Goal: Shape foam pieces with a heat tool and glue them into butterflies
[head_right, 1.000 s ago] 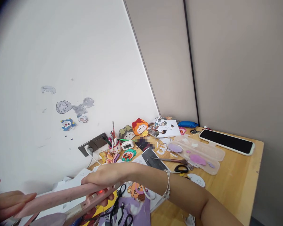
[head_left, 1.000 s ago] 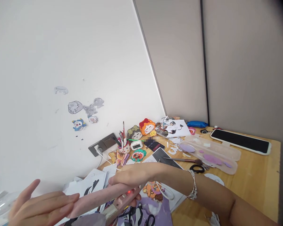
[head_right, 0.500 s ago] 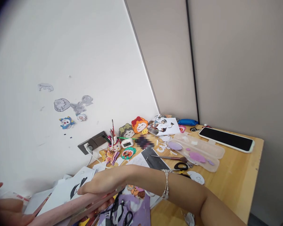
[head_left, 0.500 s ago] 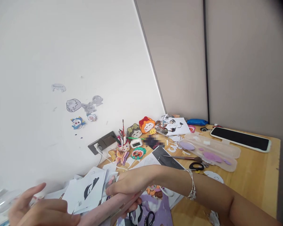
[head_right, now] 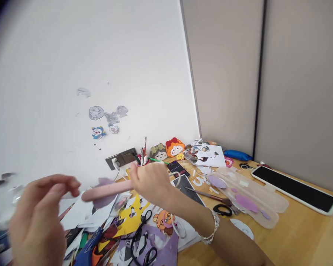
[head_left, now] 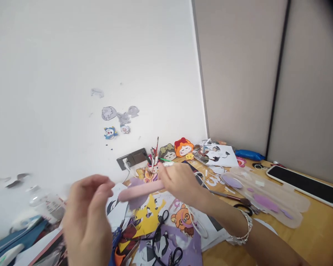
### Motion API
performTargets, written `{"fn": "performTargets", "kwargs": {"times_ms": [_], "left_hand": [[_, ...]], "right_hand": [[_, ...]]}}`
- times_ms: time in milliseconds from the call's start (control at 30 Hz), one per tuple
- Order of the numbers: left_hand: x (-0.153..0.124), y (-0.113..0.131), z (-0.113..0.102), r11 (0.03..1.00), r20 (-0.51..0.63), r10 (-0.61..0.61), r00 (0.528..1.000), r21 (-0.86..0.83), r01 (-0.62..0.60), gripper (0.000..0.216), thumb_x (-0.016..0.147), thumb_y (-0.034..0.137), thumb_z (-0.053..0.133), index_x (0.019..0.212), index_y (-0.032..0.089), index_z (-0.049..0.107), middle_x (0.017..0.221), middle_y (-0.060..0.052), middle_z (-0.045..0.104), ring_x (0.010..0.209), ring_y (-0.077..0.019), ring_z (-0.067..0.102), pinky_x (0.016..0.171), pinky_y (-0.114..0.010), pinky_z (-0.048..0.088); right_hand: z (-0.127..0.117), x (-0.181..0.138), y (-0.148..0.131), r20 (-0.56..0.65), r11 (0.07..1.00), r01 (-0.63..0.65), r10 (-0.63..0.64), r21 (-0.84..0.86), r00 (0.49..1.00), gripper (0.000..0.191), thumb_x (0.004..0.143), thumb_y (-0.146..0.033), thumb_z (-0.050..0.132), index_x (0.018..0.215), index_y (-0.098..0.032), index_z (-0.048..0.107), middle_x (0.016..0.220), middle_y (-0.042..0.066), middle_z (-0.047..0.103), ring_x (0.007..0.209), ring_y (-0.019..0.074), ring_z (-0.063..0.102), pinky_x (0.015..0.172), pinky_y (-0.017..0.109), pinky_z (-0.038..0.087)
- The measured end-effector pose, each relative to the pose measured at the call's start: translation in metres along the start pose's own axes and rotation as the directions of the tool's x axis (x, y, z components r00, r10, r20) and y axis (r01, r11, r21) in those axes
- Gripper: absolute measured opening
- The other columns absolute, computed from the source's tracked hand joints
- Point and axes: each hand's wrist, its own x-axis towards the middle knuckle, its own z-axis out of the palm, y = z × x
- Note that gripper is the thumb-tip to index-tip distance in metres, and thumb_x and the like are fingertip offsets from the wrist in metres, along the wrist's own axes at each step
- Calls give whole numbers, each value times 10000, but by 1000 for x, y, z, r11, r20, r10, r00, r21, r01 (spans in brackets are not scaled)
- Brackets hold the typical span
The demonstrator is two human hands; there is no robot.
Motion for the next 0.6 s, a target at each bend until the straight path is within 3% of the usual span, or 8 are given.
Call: {"fn": "performTargets", "kwargs": {"times_ms": [67,167,233,400,600], "left_hand": [[3,12,1,996,98,-84,992,13,83,234,839,488,422,851,265,496,826,36,530,802,-152,509,698,-260,385],[5,19,-1,979,333,-197,922,122,165,388,819,611,367,755,251,498,633,51,471,582,-132,448,533,-244,334],[3,22,-2,978,403,-206,892,116,173,429,829,618,340,718,238,506,597,51,466,543,-125,420,508,-237,311],[3,24,-5,993,437,-116,892,49,106,401,857,549,365,688,218,518,603,48,467,593,-124,406,555,-225,301],[5,17,-8,998,451,-27,892,-46,54,407,854,502,401,600,196,482,575,46,427,565,-111,391,542,-227,288]], "right_hand": [[-3,3,6,-53,1000,-14,14,2,998,628,948,-345,171,532,-158,604,463,30,534,469,126,491,533,282,288],[-6,6,12,-141,1000,7,-6,9,990,636,954,-350,180,544,-164,630,482,35,579,512,134,542,580,286,322],[-8,6,12,-193,999,46,-42,12,980,613,953,-330,204,549,-166,634,504,35,605,534,137,554,611,289,334],[-10,5,10,-218,990,116,-96,81,971,574,948,-302,237,538,-180,619,505,7,609,507,121,530,609,277,332],[-13,1,9,-142,980,118,-95,158,985,548,940,-310,252,510,-177,565,474,-9,555,487,103,493,576,264,308]]}}
